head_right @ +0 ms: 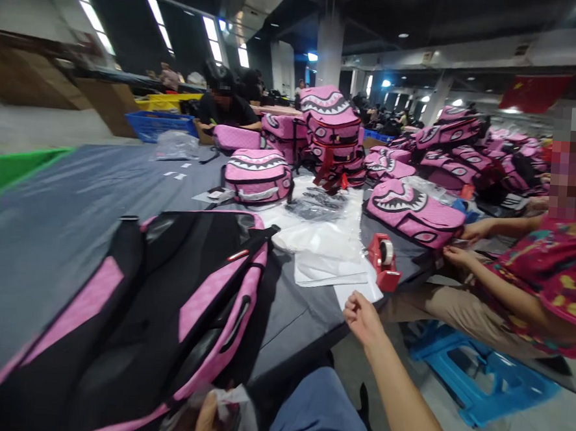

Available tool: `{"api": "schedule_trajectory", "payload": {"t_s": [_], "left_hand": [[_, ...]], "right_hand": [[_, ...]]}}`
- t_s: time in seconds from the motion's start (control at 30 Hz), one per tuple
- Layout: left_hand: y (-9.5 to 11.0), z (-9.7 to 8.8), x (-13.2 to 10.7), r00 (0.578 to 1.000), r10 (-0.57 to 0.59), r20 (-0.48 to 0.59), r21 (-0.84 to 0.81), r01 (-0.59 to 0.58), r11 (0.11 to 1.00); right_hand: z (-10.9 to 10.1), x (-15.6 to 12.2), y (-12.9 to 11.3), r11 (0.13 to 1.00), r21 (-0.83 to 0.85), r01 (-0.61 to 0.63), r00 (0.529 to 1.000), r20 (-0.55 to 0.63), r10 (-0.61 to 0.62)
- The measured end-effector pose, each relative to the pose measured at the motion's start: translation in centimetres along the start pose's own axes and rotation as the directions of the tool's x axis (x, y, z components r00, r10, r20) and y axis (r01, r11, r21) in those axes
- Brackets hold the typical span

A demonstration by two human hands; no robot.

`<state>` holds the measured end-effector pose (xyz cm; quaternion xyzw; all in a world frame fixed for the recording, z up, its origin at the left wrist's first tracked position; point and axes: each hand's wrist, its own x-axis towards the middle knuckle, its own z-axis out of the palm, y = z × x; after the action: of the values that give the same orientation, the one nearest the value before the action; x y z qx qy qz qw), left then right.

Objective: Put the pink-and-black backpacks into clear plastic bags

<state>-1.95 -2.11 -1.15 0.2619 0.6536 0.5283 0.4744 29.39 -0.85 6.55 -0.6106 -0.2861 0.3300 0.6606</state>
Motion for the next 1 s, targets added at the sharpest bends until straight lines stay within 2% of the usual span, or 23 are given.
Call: {"api": "schedule_trajectory", "payload": {"t_s": [0.03,0.07,0.1,0.13,0.17,0.2,0.23,0.27,0.33,0.47,0.6,0.8,0.93,1.0], "left_hand": [[0.4,0.1,-0.3,0.999,-0.031,0.006,-0.057,0.032,0.998],[0.9,0.4,-0.8,0.997,-0.061,0.038,-0.148,0.066,0.987],[1.4,0.6,-1.2,0.996,-0.065,0.059,-0.228,0.077,0.971],[1.8,0.9,-1.6,0.996,-0.049,0.081,-0.275,0.069,0.959],[2.2,1.1,-1.9,0.996,-0.022,0.086,-0.3,0.047,0.953],[2.5,1.3,-2.2,0.997,0.0,0.081,-0.309,0.025,0.951],[2.7,1.4,-2.3,0.997,0.021,0.079,-0.311,0.005,0.95],[2.8,1.5,-2.4,0.996,0.036,0.081,-0.312,-0.009,0.95],[2.8,1.4,-2.4,0.993,0.059,0.105,-0.316,-0.022,0.948],[2.3,1.2,-2.2,0.987,0.065,0.144,-0.297,-0.019,0.955],[2.1,1.2,-2.1,0.989,0.036,0.145,-0.347,0.017,0.938],[2.3,1.2,-2.3,0.985,-0.047,0.169,-0.47,0.123,0.874],[2.0,1.1,-2.1,0.974,-0.125,0.189,-0.502,0.205,0.84],[1.7,1.1,-2.0,0.97,-0.151,0.188,-0.501,0.227,0.835]], "right_hand": [[2.5,-1.6,0.1,0.998,0.038,-0.056,0.986,0.157,0.05],[4.8,-3.4,0.1,0.992,0.053,-0.115,0.937,0.337,0.091],[7.0,-5.1,-0.1,0.988,0.036,-0.15,0.851,0.514,0.11],[8.8,-6.6,-0.5,0.99,-0.005,-0.14,0.741,0.662,0.109],[10.4,-7.8,-0.9,0.995,-0.055,-0.079,0.633,0.769,0.093],[11.6,-8.6,-1.3,0.995,-0.097,0.024,0.547,0.834,0.069],[12.7,-9.1,-1.6,0.983,-0.12,0.14,0.483,0.875,0.038],[13.5,-9.2,-1.8,0.961,-0.128,0.247,0.443,0.897,0.006],[14.7,-9.1,-1.9,0.908,-0.128,0.398,0.412,0.91,-0.052],[15.8,-8.5,-0.9,0.779,-0.128,0.613,0.399,0.902,-0.166],[16.1,-8.5,0.2,0.675,-0.14,0.724,0.368,0.906,-0.207],[15.9,-8.2,-0.1,0.717,-0.197,0.668,0.397,0.91,-0.12],[15.6,-7.3,-0.1,0.862,-0.17,0.477,0.35,0.937,-0.009],[15.7,-7.2,0.5,0.907,-0.18,0.38,0.338,0.94,0.045]]}}
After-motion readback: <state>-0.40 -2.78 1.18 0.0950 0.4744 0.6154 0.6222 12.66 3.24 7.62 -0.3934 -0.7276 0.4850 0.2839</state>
